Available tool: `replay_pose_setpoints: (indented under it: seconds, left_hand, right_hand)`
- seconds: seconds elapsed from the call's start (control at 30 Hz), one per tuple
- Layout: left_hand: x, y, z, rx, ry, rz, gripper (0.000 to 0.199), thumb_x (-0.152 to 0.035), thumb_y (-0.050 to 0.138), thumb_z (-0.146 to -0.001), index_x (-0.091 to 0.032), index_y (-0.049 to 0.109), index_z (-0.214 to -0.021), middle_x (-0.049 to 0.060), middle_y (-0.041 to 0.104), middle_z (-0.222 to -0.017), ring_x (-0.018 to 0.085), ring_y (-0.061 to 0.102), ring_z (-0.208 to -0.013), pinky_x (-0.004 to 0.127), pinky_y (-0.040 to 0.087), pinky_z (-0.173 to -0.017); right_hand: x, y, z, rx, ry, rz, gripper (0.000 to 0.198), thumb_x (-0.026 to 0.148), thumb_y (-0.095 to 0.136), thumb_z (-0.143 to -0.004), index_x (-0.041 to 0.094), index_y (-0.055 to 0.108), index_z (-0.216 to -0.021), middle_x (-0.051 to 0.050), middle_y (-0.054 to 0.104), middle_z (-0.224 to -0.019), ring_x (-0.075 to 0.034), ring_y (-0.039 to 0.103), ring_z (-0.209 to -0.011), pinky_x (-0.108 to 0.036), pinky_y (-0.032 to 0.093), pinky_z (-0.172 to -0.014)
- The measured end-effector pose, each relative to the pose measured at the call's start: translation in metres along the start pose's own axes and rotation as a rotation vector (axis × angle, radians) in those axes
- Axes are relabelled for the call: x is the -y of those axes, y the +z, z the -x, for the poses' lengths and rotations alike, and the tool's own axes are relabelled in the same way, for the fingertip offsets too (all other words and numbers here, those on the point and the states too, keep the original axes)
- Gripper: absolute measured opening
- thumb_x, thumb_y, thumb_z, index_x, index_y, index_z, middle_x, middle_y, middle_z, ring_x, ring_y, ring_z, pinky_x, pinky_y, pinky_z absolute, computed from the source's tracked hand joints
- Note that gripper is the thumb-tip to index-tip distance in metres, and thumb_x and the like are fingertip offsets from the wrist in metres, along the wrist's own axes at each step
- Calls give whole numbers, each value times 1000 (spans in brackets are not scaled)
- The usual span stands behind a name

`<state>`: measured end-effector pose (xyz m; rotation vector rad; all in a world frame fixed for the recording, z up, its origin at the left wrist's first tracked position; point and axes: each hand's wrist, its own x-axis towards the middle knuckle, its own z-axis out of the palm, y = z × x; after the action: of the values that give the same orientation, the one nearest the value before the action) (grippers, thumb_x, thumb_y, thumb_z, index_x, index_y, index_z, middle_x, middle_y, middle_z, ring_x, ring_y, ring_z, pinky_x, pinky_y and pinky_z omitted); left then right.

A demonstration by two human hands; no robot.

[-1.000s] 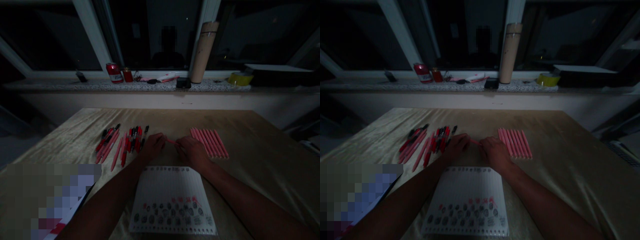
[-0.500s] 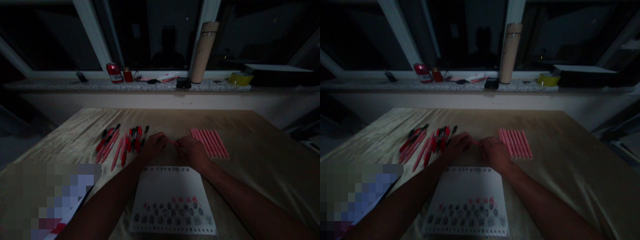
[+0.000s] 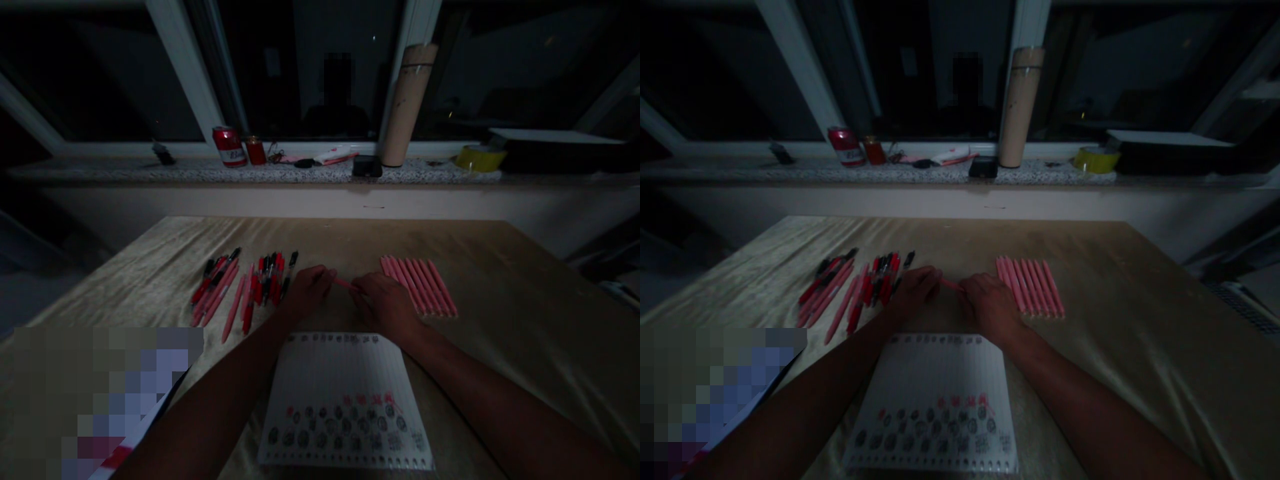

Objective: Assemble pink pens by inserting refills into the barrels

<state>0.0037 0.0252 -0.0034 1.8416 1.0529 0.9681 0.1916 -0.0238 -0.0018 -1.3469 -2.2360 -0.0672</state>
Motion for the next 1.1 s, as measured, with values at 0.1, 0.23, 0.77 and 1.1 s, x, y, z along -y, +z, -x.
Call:
replay_pose_setpoints:
  seconds: [0.1, 0.23, 0.77, 1.1]
  left_hand:
    - [1, 0, 0, 13, -27, 59, 34, -44, 48, -83, -16, 49, -64, -6, 43, -51, 8, 38, -46, 21, 30, -47]
    - [1, 0, 0, 2, -41, 61, 31, -42, 49, -82, -16, 50, -65, -6, 43, -50, 8, 39, -46, 21, 29, -47]
    - [2, -1, 0, -42, -52, -71, 52, -51, 40, -86, -15, 46, -49, -4, 41, -43, 8, 40, -43, 23, 30, -47]
    - [3, 0, 0, -37, -46, 79, 42, -50, 51, -80, -15, 48, -57, -4, 44, -46, 7, 38, -43, 20, 28, -44]
  right_hand:
    - [0, 0, 0, -3, 7, 3, 18, 26, 46, -88, 16, 61, -92, -7, 61, -82, -19, 54, -77, -29, 39, -70]
    - [0, 1, 0, -10, 1, -3, 18, 26, 47, -87, 16, 61, -92, -7, 62, -81, -19, 55, -78, -30, 39, -70]
    - [-2, 4, 2, -25, -8, -35, 18, 25, 45, -88, 16, 60, -93, -7, 62, -83, -18, 55, -79, -30, 40, -72]
    - [0, 2, 1, -21, -7, -26, 18, 24, 45, -88, 17, 61, -93, -7, 62, -81, -19, 55, -77, -29, 39, -71]
